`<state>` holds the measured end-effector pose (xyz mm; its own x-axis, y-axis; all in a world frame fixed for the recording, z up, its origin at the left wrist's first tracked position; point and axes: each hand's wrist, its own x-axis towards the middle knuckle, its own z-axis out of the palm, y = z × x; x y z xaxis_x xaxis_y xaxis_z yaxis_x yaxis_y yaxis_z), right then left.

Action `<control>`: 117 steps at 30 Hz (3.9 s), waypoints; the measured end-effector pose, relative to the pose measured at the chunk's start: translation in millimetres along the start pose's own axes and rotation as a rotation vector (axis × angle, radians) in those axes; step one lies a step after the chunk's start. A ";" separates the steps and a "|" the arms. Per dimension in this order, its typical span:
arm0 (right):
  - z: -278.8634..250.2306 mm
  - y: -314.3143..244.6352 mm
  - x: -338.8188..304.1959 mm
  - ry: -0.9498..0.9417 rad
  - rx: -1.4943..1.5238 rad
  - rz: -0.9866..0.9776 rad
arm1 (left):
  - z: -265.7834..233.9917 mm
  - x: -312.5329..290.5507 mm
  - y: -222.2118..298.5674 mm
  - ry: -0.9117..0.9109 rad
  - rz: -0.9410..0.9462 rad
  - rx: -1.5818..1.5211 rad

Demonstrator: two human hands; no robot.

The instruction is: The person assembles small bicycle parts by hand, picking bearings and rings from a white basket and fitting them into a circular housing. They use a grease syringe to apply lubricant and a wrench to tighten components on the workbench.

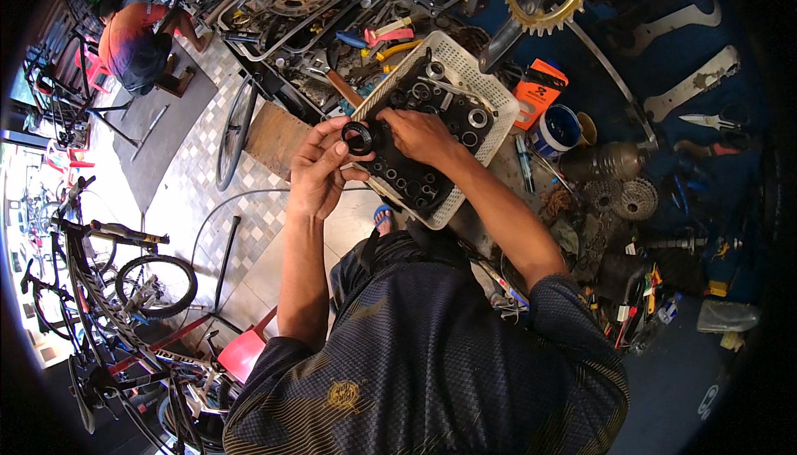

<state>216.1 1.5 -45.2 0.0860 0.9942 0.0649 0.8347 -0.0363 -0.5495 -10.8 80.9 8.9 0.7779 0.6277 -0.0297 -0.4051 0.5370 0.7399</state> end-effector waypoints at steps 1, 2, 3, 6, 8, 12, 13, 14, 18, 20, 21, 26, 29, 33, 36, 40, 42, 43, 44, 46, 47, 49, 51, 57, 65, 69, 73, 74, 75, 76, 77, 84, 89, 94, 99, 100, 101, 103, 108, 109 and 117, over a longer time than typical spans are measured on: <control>-0.2 0.2 1.1 -0.001 -0.013 -0.009 | 0.7 0.0 0.0 -0.004 -0.004 0.001; -0.4 0.3 2.0 -0.017 -0.029 -0.003 | 1.6 -0.1 0.2 -0.009 -0.008 0.003; -0.7 0.1 2.7 -0.033 -0.044 0.004 | 2.4 -0.3 0.5 -0.013 -0.012 0.009; -2.2 -1.8 2.6 -0.033 -0.061 0.035 | 5.5 -1.1 1.2 -0.011 -0.025 0.027; -3.0 -3.9 2.0 -0.020 -0.060 0.031 | 7.8 -0.2 0.8 -0.018 -0.042 0.026; -2.1 -5.9 0.8 -0.054 -0.099 0.062 | 11.5 2.1 -0.7 -0.041 -0.078 0.041; -0.8 -5.5 0.3 -0.057 -0.093 0.081 | 12.1 2.5 -1.3 -0.046 -0.078 0.041; 0.8 -4.7 -0.4 -0.037 -0.081 0.077 | 12.5 2.6 -2.2 -0.050 -0.077 0.041; 2.3 6.1 -5.7 -0.020 0.075 0.136 | 11.1 3.6 -4.4 -0.046 -0.073 0.044; -0.6 12.5 -10.6 -0.015 0.147 0.142 | 9.5 3.2 -4.3 -0.041 -0.072 0.042; -1.5 14.2 -12.1 -0.033 0.173 0.179 | 9.0 3.0 -4.4 -0.035 -0.075 0.044; -2.5 10.6 -11.8 0.047 0.172 0.128 | 9.7 3.2 -5.2 -0.024 -0.067 0.036; -0.5 5.0 -7.3 0.046 0.122 0.082 | 11.4 3.6 -5.4 -0.025 -0.062 0.032; 1.3 1.3 -5.7 0.014 0.033 0.060 | 10.5 2.4 -3.7 -0.026 -0.058 0.018; 0.5 0.2 -6.3 0.025 0.031 0.013 | 8.7 2.4 -3.9 -0.026 -0.062 0.021; -1.4 -3.2 -2.0 -0.035 -0.087 -0.008 | 8.7 3.2 -5.4 -0.041 -0.072 0.007; -0.5 -5.5 -1.2 -0.056 -0.161 -0.005 | 10.0 2.7 -6.0 -0.047 -0.072 0.004; 0.3 -6.0 -2.1 -0.052 -0.158 0.008 | 10.6 3.0 -6.0 -0.047 -0.069 0.010; 1.4 -6.3 -3.6 -0.040 -0.154 0.014 | 11.2 3.5 -6.1 -0.047 -0.066 0.015; 3.4 -6.2 -5.4 0.000 -0.074 0.046 | 12.5 3.7 -6.0 -0.044 -0.061 0.024; 3.4 -6.1 -6.7 0.027 0.002 0.073 | 13.2 3.4 -6.1 -0.040 -0.060 0.028; -0.5 -6.6 -8.8 0.089 0.182 0.130 | 14.3 2.6 -6.0 -0.035 -0.053 0.048; -10.3 -11.3 -10.8 0.137 0.384 0.241 | 16.0 1.9 -6.0 -0.029 -0.045 0.080; -54.0 -62.5 -32.7 0.346 0.681 0.157 | 26.7 2.4 -11.0 0.009 0.027 0.137; -67.0 -94.6 -34.8 0.432 0.405 0.117 | 33.9 2.4 -15.6 0.002 0.092 0.254; -61.5 -94.5 -34.4 0.477 0.288 0.097 | 36.7 3.3 -16.8 0.011 0.088 0.273; -62.6 -95.2 -32.0 0.440 0.304 0.126 | 39.7 3.1 -15.9 0.024 0.092 0.308; -63.7 -95.6 -31.3 0.411 0.320 0.162 | 40.3 3.2 -15.7 0.024 0.091 0.319; -65.0 -96.1 -31.1 0.401 0.338 0.165 | 40.7 2.9 -15.3 0.022 0.094 0.329; -66.5 -96.0 -30.8 0.388 0.355 0.181 | 40.7 2.9 -14.5 0.021 0.091 0.322; -68.2 -95.2 -30.5 0.371 0.383 0.197 | 40.4 3.3 -14.0 0.017 0.090 0.314; -75.3 -73.9 -25.3 0.279 0.623 0.199 | 35.5 5.3 -15.9 0.012 0.082 0.193; -76.2 -59.6 -24.5 0.167 0.800 0.214 | 28.6 6.5 -16.4 -0.006 0.061 0.175; -69.0 -37.5 -18.6 0.244 0.766 0.264 | 18.5 3.5 -14.5 0.039 0.017 0.058; -53.5 -5.9 -18.0 0.229 0.395 0.241 | 3.4 -3.7 -8.5 0.070 0.092 0.087; -47.0 -2.6 -17.1 0.222 0.340 0.230 | -0.2 -5.6 -6.4 0.080 0.100 0.078; -38.4 -1.3 -15.2 0.228 0.295 0.189 | -3.4 -7.4 -4.6 0.104 0.103 0.087; -22.5 -0.3 -12.2 0.187 0.179 0.166 | -8.7 -10.2 -2.4 0.104 0.111 0.071; 2.3 -1.0 -2.8 0.129 0.110 0.060 | -14.0 -14.0 -3.0 0.088 0.112 0.090; 5.3 -1.3 -0.6 0.148 0.080 0.020 | -13.8 -14.6 -3.9 0.083 0.114 0.083; 9.3 3.8 5.1 0.127 -0.011 -0.043 | -9.2 -16.0 -6.5 0.089 0.103 0.089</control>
<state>214.7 7.4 -54.7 0.1175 0.9741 0.1932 0.8452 0.0040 -0.5345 -25.0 72.6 -1.6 0.6872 0.7264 -0.0070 -0.4331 0.4174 0.7989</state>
